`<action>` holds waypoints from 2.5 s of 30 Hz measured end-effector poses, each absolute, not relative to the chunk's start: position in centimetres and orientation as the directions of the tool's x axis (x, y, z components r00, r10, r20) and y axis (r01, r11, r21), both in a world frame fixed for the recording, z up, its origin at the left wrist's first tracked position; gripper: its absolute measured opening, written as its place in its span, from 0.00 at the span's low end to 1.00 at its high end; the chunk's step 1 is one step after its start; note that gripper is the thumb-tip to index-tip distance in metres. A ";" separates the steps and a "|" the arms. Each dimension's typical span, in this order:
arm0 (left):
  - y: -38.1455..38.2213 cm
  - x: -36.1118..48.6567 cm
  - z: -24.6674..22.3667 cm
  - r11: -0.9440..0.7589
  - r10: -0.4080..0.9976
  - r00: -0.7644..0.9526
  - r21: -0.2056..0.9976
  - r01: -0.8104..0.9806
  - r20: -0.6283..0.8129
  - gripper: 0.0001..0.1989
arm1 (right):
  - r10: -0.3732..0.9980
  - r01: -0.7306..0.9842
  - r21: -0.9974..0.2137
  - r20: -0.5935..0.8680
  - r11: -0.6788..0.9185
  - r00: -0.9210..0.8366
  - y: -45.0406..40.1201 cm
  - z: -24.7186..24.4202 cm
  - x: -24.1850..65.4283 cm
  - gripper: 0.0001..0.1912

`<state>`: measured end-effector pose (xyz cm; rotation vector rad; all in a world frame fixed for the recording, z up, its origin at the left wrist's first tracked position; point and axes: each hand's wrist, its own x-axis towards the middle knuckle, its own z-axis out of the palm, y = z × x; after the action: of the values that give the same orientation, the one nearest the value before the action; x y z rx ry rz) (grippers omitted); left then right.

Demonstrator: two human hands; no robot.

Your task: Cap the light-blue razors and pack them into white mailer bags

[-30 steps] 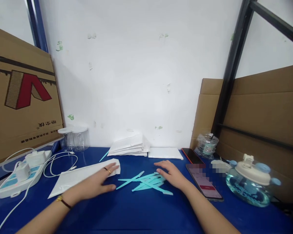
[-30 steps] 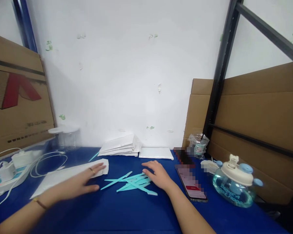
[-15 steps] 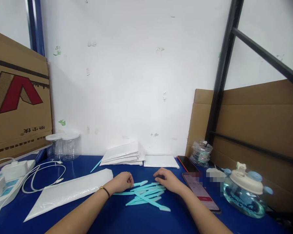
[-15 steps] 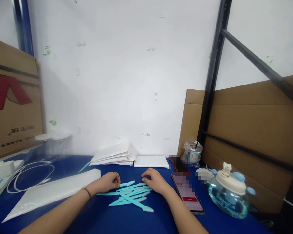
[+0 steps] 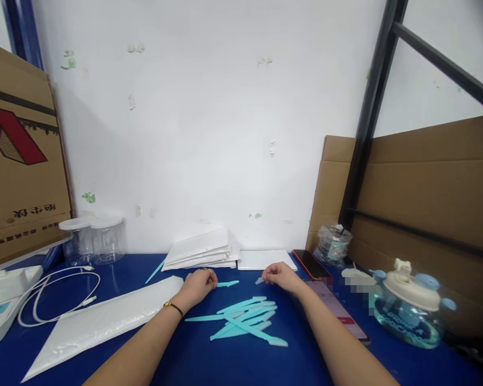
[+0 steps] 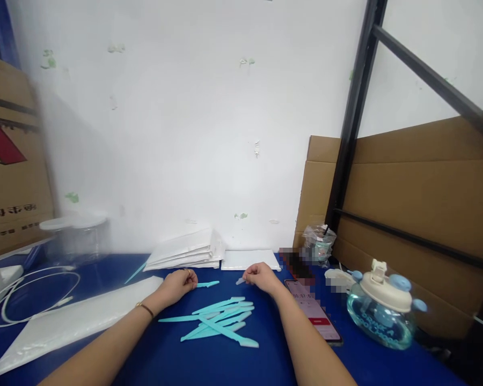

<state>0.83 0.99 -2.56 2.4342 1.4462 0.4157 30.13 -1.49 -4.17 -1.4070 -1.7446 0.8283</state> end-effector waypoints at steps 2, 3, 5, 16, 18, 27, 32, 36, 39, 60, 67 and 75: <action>0.7 0.9 -2.3 -0.465 0.885 0.436 0.348 0.814 0.163 0.09 | 0.982 0.546 -0.817 0.151 0.186 -0.109 -1.7 -4.2 31.3 0.07; 0.4 1.0 -2.2 -0.474 0.880 0.429 0.329 0.817 0.202 0.12 | 0.982 0.561 -0.806 0.162 0.189 -0.099 -1.9 -4.2 31.6 0.07; -0.5 1.5 -2.0 -0.506 0.860 0.441 0.313 0.804 0.256 0.12 | 0.976 0.582 -0.784 0.194 0.217 -0.102 -2.2 -4.2 31.5 0.08; -2.2 3.3 -2.4 -0.533 0.822 0.567 0.430 0.729 0.058 0.09 | 0.941 0.652 -0.699 0.090 0.294 -0.327 -3.6 -4.0 27.6 0.07; -1.9 2.9 -2.1 -0.551 0.823 0.560 0.380 0.743 0.098 0.08 | 0.937 0.648 -0.701 0.088 0.299 -0.337 -3.4 -3.9 28.0 0.07; -0.1 0.0 -1.7 -0.486 0.874 0.450 0.306 0.819 0.184 0.06 | 0.977 0.709 -0.673 0.135 0.211 -0.163 -2.8 -3.8 31.2 0.10; -0.7 0.2 -2.1 -0.526 0.847 0.498 0.421 0.739 0.186 0.09 | 0.938 0.675 -0.672 0.088 0.304 -0.335 -4.2 -2.7 30.8 0.08; -1.7 1.0 -2.2 -0.574 0.808 0.564 0.453 0.682 0.173 0.10 | 0.915 0.729 -0.590 0.043 0.347 -0.401 -4.5 -2.8 30.2 0.08; -2.2 1.9 -2.3 -0.633 0.756 0.627 0.459 0.624 0.190 0.11 | 0.907 0.722 -0.579 0.078 0.380 -0.415 -4.4 -3.1 29.2 0.07; -2.2 -0.4 -0.4 -0.518 0.766 0.632 0.467 0.716 -0.120 0.08 | 0.895 0.669 -0.598 0.235 0.441 -0.380 -4.8 -2.3 27.4 0.08; -1.4 1.5 -1.5 -0.567 0.804 0.586 0.426 0.705 0.101 0.07 | 0.861 0.664 -0.565 0.196 0.490 -0.469 -4.7 -2.5 25.5 0.11; -0.1 0.8 -1.7 -0.514 0.854 0.505 0.359 0.779 0.127 0.06 | 0.931 0.768 -0.527 0.198 0.365 -0.307 -3.6 -2.9 29.1 0.09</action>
<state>0.83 -0.11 -1.66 2.4941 1.3837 0.4237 29.05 -3.58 -2.88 -1.4700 -2.1624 0.4641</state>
